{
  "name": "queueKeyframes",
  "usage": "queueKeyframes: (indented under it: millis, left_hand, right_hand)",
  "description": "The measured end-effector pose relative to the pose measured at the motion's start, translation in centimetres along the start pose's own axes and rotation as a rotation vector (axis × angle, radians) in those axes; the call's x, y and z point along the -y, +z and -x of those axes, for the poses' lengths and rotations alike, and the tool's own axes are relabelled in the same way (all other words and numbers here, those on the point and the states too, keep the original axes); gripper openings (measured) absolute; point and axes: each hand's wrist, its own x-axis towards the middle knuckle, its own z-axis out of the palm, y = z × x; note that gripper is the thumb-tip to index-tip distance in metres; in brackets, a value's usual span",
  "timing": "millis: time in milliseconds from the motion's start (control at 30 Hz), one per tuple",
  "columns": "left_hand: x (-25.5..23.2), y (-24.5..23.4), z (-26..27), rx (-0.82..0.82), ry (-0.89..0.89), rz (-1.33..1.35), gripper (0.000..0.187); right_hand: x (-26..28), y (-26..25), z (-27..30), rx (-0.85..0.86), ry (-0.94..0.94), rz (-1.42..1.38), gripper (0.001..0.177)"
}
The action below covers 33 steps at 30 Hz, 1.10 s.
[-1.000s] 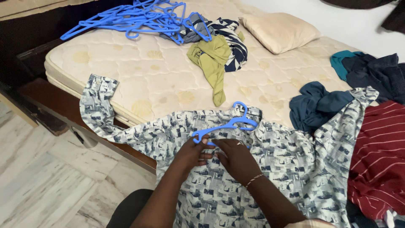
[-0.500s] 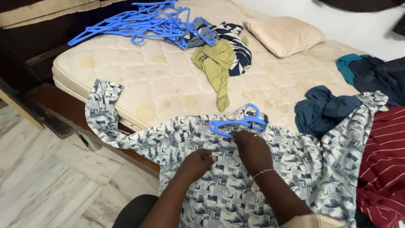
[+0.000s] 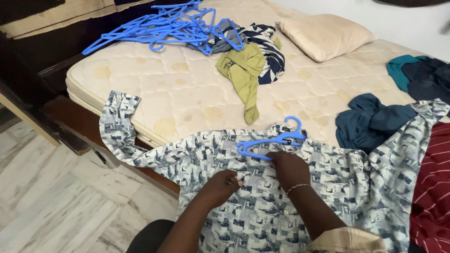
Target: The person buttons a patterned shirt laid out on a bed, places a blue hanger into the shirt, and hangs it in a wardrobe.
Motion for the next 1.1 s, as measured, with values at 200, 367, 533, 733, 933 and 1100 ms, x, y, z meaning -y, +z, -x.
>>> queueKeyframes:
  millis: [200, 367, 533, 733, 933, 1100]
  left_hand:
    - [-0.3, -0.3, 0.6, 0.010, 0.015, -0.045, 0.057]
    - [-1.3, -0.4, 2.3, -0.053, 0.045, -0.083, 0.048]
    - [-4.5, 0.0, 4.5, -0.149, -0.018, -0.172, 0.040]
    - [-8.3, 3.3, 3.5, -0.528, 0.446, -0.246, 0.017]
    - [-8.7, 8.5, 2.1, -0.214, 0.515, -0.627, 0.015]
    - [-7.8, 9.4, 2.3, -0.370, 0.657, -0.661, 0.029]
  right_hand:
    - [-2.2, 0.7, -0.8, 0.027, 0.009, -0.076, 0.026]
    - [-4.4, 0.9, 0.1, -0.029, -0.057, -0.208, 0.022]
    - [-4.4, 1.2, 0.6, -0.026, -0.053, -0.193, 0.024]
    - [-6.1, 4.3, 1.6, -0.186, -0.199, -0.511, 0.026]
    - [-5.1, 5.3, 1.0, -0.289, -0.214, -0.337, 0.026]
    - [-5.0, 5.2, 1.2, -0.245, -0.160, -0.305, 0.015]
